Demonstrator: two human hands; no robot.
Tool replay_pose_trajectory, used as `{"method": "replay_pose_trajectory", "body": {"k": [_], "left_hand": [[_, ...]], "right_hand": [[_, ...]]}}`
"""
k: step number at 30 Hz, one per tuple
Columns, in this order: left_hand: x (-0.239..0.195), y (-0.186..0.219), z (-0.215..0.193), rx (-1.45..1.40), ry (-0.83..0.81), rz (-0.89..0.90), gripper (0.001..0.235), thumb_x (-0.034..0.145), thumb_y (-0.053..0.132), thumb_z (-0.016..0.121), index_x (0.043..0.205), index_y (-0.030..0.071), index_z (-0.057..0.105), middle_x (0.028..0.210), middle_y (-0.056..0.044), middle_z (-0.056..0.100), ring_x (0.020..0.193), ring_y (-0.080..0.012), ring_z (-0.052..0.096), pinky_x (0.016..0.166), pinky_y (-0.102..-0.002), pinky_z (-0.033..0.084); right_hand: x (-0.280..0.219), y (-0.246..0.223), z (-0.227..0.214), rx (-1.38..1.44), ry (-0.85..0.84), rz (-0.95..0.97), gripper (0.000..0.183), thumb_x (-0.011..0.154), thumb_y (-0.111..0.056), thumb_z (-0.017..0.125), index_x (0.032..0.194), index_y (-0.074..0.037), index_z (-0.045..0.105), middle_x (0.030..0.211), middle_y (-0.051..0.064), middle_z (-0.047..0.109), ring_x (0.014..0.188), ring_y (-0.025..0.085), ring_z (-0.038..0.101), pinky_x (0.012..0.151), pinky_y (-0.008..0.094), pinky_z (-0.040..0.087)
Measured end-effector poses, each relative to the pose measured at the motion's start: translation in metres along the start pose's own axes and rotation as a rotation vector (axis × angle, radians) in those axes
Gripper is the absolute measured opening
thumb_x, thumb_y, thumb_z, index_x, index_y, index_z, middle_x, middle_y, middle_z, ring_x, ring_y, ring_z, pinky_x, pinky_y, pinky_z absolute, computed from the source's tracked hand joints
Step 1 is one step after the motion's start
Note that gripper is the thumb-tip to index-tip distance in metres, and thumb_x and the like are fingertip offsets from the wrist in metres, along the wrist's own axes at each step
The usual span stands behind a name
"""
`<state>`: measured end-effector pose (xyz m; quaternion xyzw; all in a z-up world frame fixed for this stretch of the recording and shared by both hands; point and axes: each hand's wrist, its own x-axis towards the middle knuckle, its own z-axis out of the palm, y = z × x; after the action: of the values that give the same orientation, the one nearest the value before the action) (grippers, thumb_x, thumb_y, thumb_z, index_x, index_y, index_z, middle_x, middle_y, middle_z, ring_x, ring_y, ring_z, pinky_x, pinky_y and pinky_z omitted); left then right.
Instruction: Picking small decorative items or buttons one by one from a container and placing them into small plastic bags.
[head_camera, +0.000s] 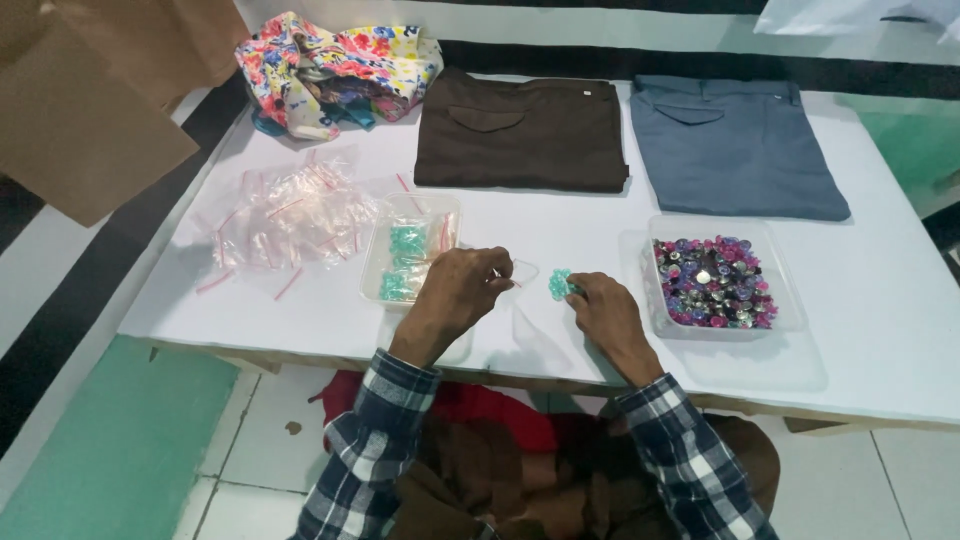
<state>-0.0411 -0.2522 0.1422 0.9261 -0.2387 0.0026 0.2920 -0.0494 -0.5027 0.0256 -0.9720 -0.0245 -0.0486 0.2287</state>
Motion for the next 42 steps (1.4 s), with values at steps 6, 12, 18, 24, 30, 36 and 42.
{"method": "replay_pose_trajectory", "body": {"k": [6, 12, 18, 24, 30, 36, 42], "left_hand": [[0.008, 0.003, 0.013, 0.025, -0.038, -0.001, 0.007, 0.089, 0.011, 0.072, 0.095, 0.015, 0.073, 0.093, -0.006, 0.078, 0.094, -0.027, 0.075, 0.088, -0.043, 0.058], [0.012, 0.006, 0.011, 0.051, -0.076, 0.026, 0.009, 0.089, 0.01, 0.071, 0.098, 0.011, 0.072, 0.092, -0.011, 0.078, 0.092, -0.033, 0.075, 0.084, -0.046, 0.059], [0.018, 0.013, 0.008, 0.102, -0.098, 0.033, 0.017, 0.085, 0.007, 0.074, 0.102, 0.009, 0.074, 0.092, -0.012, 0.078, 0.09, -0.0327, 0.076, 0.081, -0.044, 0.061], [0.022, 0.032, -0.001, 0.02, -0.131, 0.048, 0.016, 0.084, 0.005, 0.076, 0.1, 0.006, 0.073, 0.089, -0.016, 0.077, 0.088, -0.0329, 0.077, 0.078, -0.042, 0.061], [0.027, 0.029, 0.008, 0.008, -0.136, 0.064, 0.017, 0.083, 0.004, 0.077, 0.099, 0.007, 0.073, 0.09, -0.014, 0.077, 0.09, -0.0316, 0.077, 0.078, -0.04, 0.062], [0.026, 0.028, 0.006, -0.045, -0.136, 0.056, 0.012, 0.083, 0.004, 0.076, 0.095, 0.007, 0.072, 0.087, -0.014, 0.076, 0.086, -0.0295, 0.076, 0.077, -0.039, 0.062], [0.026, 0.021, 0.008, -0.076, -0.125, 0.056, 0.012, 0.083, 0.003, 0.077, 0.093, 0.007, 0.072, 0.087, -0.014, 0.076, 0.086, -0.0313, 0.076, 0.076, -0.041, 0.062]], "right_hand": [[-0.008, 0.002, -0.004, 0.115, 0.06, 0.001, 0.034, 0.096, -0.014, 0.067, 0.13, -0.005, 0.065, 0.115, 0.018, 0.071, 0.106, 0.033, 0.072, 0.091, 0.04, 0.06], [-0.017, -0.007, -0.01, 0.32, 0.147, 0.006, 0.032, 0.092, -0.013, 0.072, 0.123, -0.004, 0.069, 0.11, 0.019, 0.072, 0.103, 0.037, 0.072, 0.091, 0.043, 0.059], [-0.033, -0.059, -0.062, 0.624, 0.27, -0.028, 0.031, 0.085, -0.014, 0.083, 0.114, -0.011, 0.075, 0.103, 0.012, 0.075, 0.098, 0.026, 0.074, 0.091, 0.038, 0.059], [-0.013, -0.074, -0.066, 0.517, 0.33, -0.289, 0.029, 0.085, -0.008, 0.082, 0.112, -0.012, 0.075, 0.101, 0.008, 0.076, 0.091, 0.025, 0.075, 0.084, 0.035, 0.062], [-0.012, -0.073, -0.061, 0.425, 0.287, -0.347, 0.03, 0.086, 0.0, 0.076, 0.114, -0.009, 0.072, 0.101, 0.011, 0.077, 0.093, 0.031, 0.075, 0.087, 0.042, 0.061], [-0.011, -0.066, -0.061, 0.315, 0.252, -0.337, 0.033, 0.085, -0.005, 0.078, 0.116, -0.017, 0.073, 0.098, 0.004, 0.077, 0.099, 0.027, 0.073, 0.1, 0.045, 0.052], [-0.01, -0.068, -0.055, 0.351, 0.225, -0.349, 0.032, 0.088, -0.004, 0.075, 0.117, -0.017, 0.072, 0.1, 0.004, 0.078, 0.101, 0.027, 0.074, 0.103, 0.046, 0.05]]}}
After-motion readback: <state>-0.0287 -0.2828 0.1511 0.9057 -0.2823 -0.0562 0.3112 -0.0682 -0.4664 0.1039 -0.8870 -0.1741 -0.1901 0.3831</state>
